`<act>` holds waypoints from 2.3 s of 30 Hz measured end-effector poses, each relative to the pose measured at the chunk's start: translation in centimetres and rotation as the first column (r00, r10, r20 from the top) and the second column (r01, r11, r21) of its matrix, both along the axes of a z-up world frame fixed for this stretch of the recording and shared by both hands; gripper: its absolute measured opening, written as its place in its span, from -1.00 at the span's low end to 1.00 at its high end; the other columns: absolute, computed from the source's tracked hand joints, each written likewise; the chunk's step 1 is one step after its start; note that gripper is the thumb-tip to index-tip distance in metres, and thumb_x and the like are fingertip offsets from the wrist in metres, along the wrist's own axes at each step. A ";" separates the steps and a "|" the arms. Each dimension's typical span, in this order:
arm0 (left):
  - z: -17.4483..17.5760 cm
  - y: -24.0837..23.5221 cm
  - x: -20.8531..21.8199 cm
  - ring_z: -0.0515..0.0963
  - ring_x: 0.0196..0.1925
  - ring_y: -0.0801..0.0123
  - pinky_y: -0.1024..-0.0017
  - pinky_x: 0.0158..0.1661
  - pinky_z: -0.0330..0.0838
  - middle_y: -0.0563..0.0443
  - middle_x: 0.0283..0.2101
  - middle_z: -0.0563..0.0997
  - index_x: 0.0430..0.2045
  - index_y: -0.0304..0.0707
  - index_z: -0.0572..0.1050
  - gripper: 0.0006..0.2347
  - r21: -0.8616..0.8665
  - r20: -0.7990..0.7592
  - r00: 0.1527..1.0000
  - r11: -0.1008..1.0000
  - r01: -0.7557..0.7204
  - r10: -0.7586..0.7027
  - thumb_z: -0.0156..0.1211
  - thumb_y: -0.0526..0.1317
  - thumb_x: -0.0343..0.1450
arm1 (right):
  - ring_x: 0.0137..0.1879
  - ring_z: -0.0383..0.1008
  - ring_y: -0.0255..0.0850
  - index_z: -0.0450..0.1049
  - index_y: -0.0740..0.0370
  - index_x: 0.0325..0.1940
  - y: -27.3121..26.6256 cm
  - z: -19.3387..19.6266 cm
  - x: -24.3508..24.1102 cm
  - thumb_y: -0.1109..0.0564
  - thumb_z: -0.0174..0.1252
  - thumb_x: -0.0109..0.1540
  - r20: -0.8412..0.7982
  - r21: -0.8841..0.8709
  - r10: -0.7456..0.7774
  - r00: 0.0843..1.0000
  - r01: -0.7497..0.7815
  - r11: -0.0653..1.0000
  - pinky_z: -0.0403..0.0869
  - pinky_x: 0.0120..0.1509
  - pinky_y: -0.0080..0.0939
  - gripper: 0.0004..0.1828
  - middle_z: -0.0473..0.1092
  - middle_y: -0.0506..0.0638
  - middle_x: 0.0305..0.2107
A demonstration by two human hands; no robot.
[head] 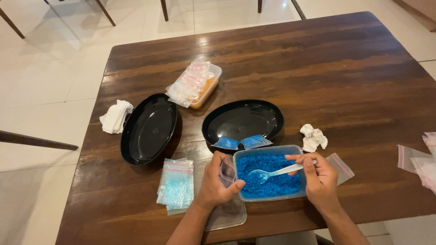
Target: The person scoops blue granules from a plastic container using a spoon and fills small plastic zipper bags, sealing each bag after filling it.
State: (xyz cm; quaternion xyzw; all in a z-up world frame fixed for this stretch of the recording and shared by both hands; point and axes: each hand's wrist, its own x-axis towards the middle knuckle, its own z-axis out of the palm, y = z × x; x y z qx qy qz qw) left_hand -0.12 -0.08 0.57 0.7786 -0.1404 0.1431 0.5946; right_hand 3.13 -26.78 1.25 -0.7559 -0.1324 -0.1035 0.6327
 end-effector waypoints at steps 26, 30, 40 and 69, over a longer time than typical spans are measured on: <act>0.5 0.1 -0.4 0.31 -0.57 0.55 0.52 -0.53 0.18 0.19 -0.57 0.33 -0.34 -0.14 0.29 -0.52 0.063 -0.006 0.999 0.997 -0.035 0.036 0.27 0.24 0.29 | -0.34 0.62 -0.16 0.46 0.35 -0.22 1.1 2.2 -0.5 0.07 -0.12 0.47 -0.060 -0.094 -0.232 0.971 0.226 0.970 0.38 -0.22 -0.34 -0.64 0.61 0.16 -0.29; 0.6 0.2 -0.3 0.32 -0.54 0.53 0.51 -0.50 0.22 0.19 -0.54 0.36 -0.36 -0.13 0.31 -0.53 0.136 0.006 0.998 0.988 -0.068 0.067 0.36 0.20 0.24 | -0.01 0.68 0.05 0.43 0.43 -0.13 1.2 3.0 -0.9 0.16 -0.12 0.52 -0.069 0.035 -0.287 0.955 0.290 0.956 0.55 0.17 -0.09 -0.69 0.50 0.20 -0.56; 0.0 0.2 -0.4 0.39 -0.53 0.46 0.43 -0.49 0.30 0.17 -0.50 0.41 -0.32 -0.14 0.35 -0.48 0.242 -0.021 0.992 0.963 -0.117 0.126 0.41 0.23 0.18 | -0.07 0.70 0.03 0.40 0.36 -0.19 4.5 7.1 -2.2 0.08 -0.11 0.51 0.022 0.052 -0.297 0.955 0.296 0.954 0.52 0.13 -0.15 -0.68 0.53 0.22 -0.52; -1.4 0.2 0.2 0.43 -0.56 0.47 0.42 -0.53 0.30 0.16 -0.51 0.45 -0.36 -0.09 0.39 -0.57 0.137 0.014 0.972 0.962 -0.236 0.236 0.38 0.18 0.24 | -0.31 0.37 -0.17 0.51 0.15 -0.33 10.6 16.6 -6.0 -0.09 0.01 0.26 0.682 -0.247 0.029 0.731 0.192 0.950 0.26 0.00 -0.08 -0.69 0.38 -0.02 -0.44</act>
